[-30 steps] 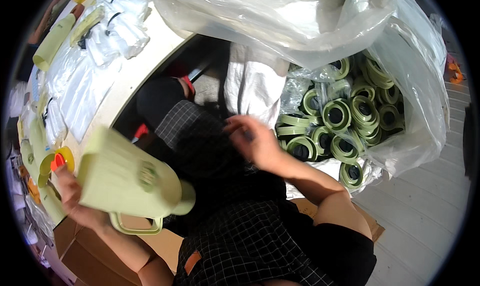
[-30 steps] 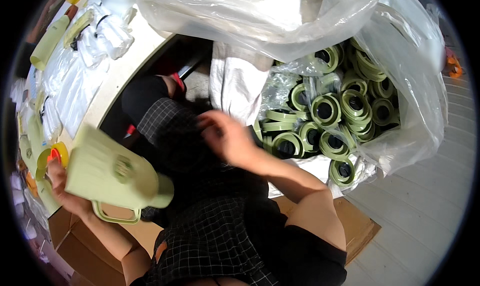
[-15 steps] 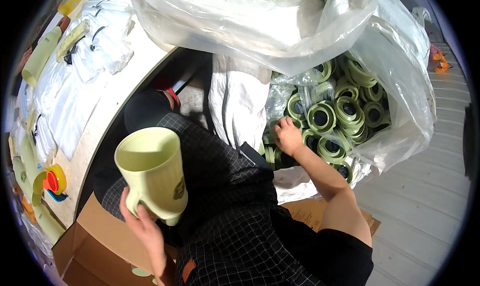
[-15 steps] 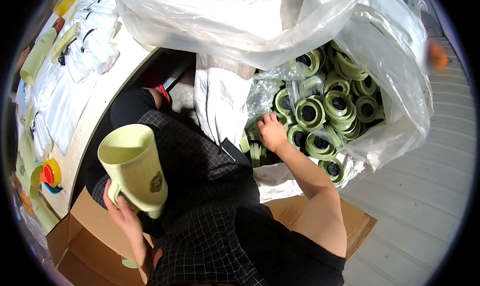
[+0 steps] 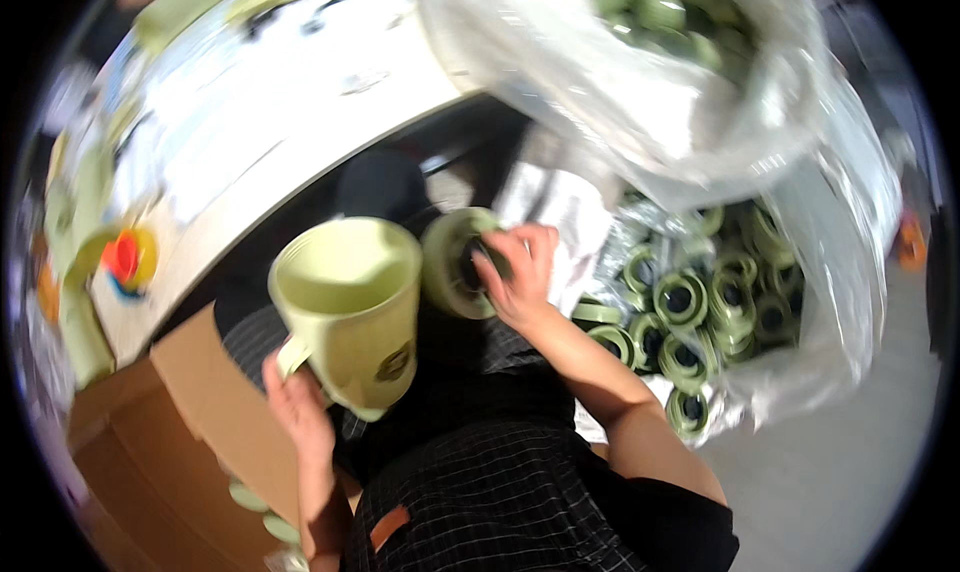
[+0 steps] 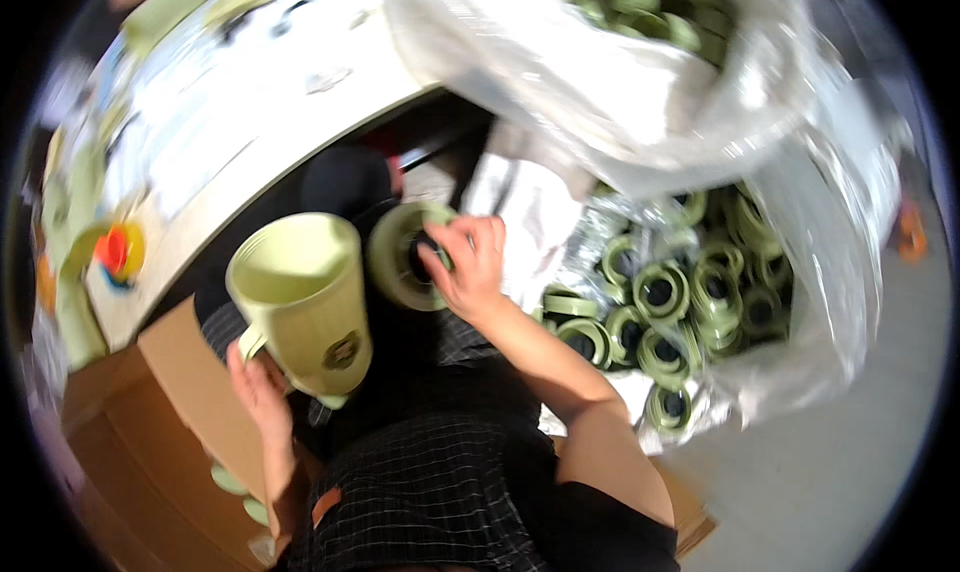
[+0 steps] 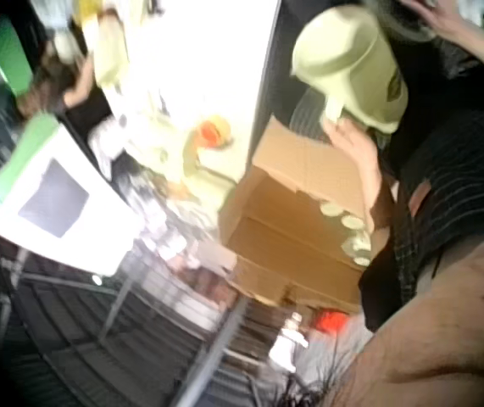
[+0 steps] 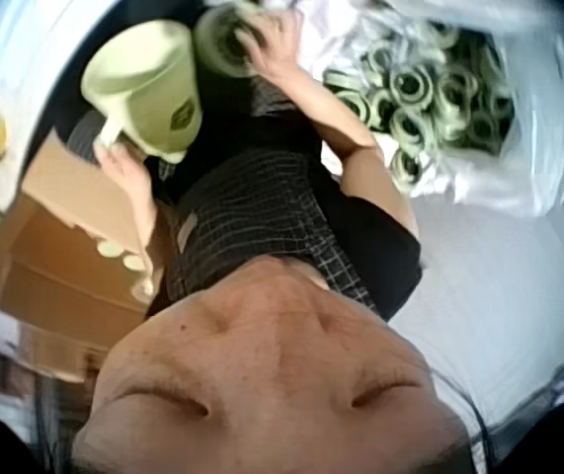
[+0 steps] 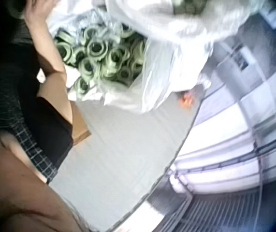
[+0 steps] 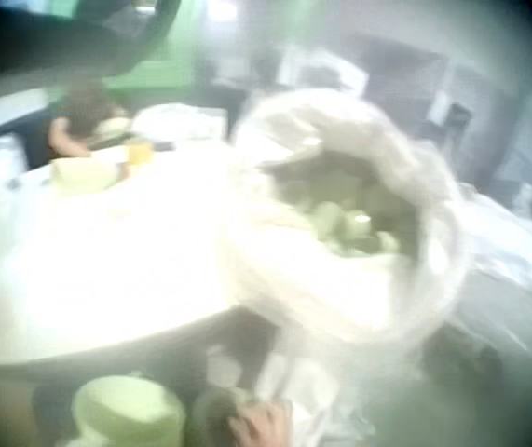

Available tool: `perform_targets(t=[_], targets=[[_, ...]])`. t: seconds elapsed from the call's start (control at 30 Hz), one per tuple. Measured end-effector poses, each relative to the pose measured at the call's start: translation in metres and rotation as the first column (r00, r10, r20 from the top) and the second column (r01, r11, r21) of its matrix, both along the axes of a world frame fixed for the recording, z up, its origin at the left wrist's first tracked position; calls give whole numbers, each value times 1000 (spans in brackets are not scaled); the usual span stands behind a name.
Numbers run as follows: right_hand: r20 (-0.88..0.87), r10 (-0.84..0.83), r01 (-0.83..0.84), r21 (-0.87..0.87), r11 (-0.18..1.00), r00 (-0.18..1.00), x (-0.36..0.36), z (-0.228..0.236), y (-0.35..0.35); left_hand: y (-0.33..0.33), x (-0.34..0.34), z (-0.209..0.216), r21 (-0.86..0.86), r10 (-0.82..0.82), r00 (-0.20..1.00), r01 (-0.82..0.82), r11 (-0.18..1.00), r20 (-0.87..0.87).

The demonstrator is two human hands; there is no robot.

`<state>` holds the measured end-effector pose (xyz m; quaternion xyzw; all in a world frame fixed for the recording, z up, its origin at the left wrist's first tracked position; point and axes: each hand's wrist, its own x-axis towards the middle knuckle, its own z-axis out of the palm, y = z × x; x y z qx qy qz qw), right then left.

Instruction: The person picks up a light-colored plastic jug, places a cap on it, twists the cap to secure it, slides the jug into a clear plastic bag, and then places the bagged jug into a large cardboard box.

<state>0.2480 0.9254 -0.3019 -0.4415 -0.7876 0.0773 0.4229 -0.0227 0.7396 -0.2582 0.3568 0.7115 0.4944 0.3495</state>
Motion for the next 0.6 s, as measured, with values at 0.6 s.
perform_targets(t=[0.6], targets=[[-118,821,-811,-289,509,558,-39,106,30,15,3,16,195,-266,949,232,953,171]])
